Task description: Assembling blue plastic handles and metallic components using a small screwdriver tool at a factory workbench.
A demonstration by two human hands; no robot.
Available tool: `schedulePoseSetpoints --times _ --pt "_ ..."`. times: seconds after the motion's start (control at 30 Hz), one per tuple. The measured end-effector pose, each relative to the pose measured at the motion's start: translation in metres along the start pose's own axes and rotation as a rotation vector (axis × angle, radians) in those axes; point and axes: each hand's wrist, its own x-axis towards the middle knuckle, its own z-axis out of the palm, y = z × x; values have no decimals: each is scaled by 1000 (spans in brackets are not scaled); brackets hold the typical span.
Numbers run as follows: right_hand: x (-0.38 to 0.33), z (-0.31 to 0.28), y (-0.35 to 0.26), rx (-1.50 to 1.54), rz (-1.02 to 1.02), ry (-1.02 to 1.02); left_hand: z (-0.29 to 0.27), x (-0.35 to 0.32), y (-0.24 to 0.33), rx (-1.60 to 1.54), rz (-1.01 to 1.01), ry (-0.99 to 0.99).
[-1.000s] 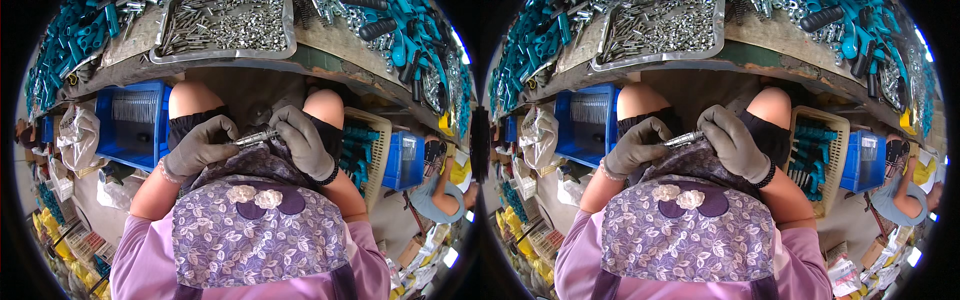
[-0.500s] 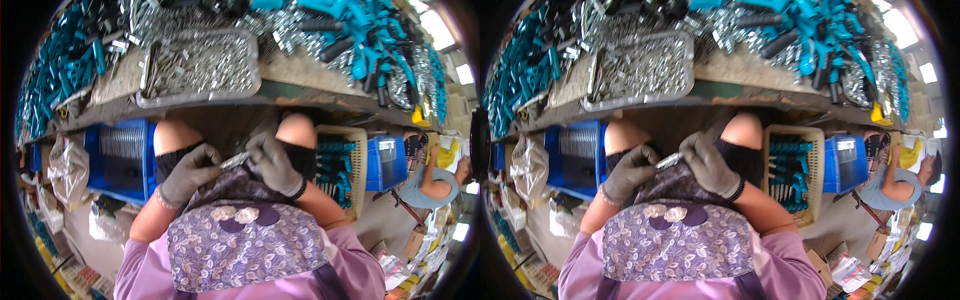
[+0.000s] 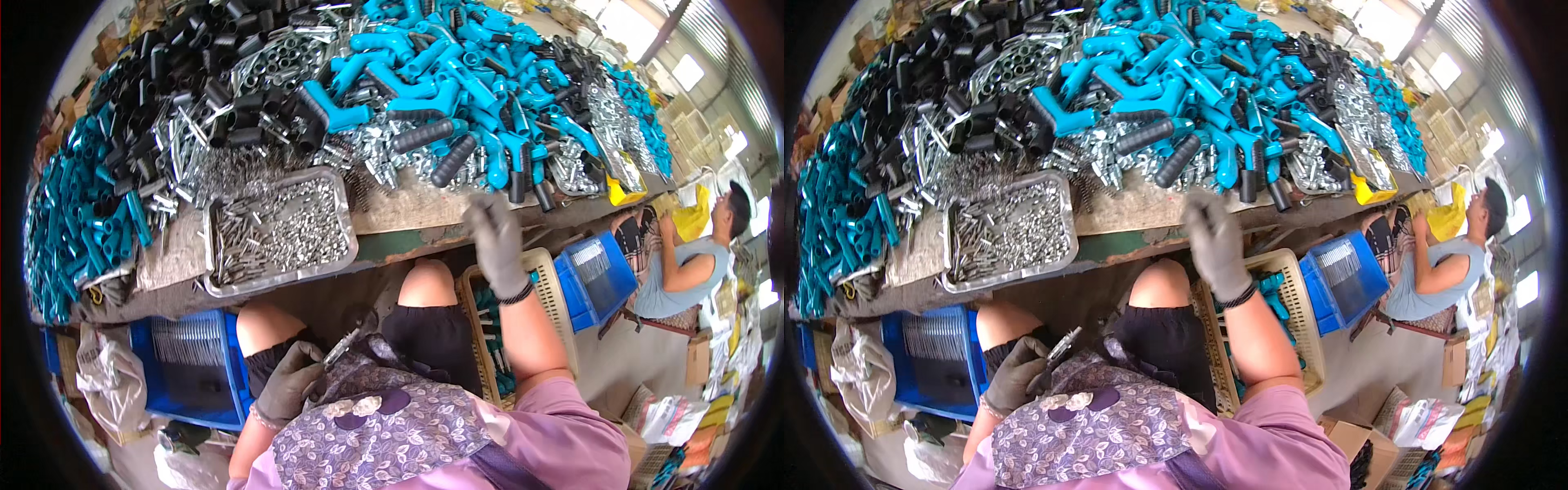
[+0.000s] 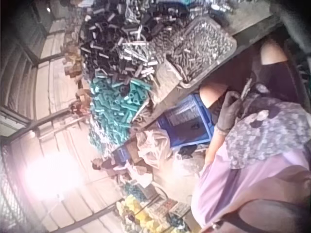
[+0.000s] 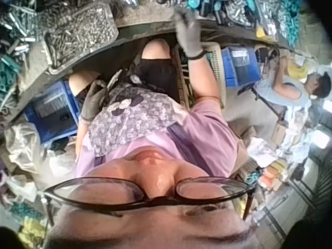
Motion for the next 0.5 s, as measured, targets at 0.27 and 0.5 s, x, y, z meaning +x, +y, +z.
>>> schedulePoseSetpoints --times 0.27,0.5 --pt "152 -69 -1 -423 -199 370 -5 10 1 -116 -31 -130" --pt "264 -17 -33 -829 -227 68 4 32 0 -99 -9 -193"
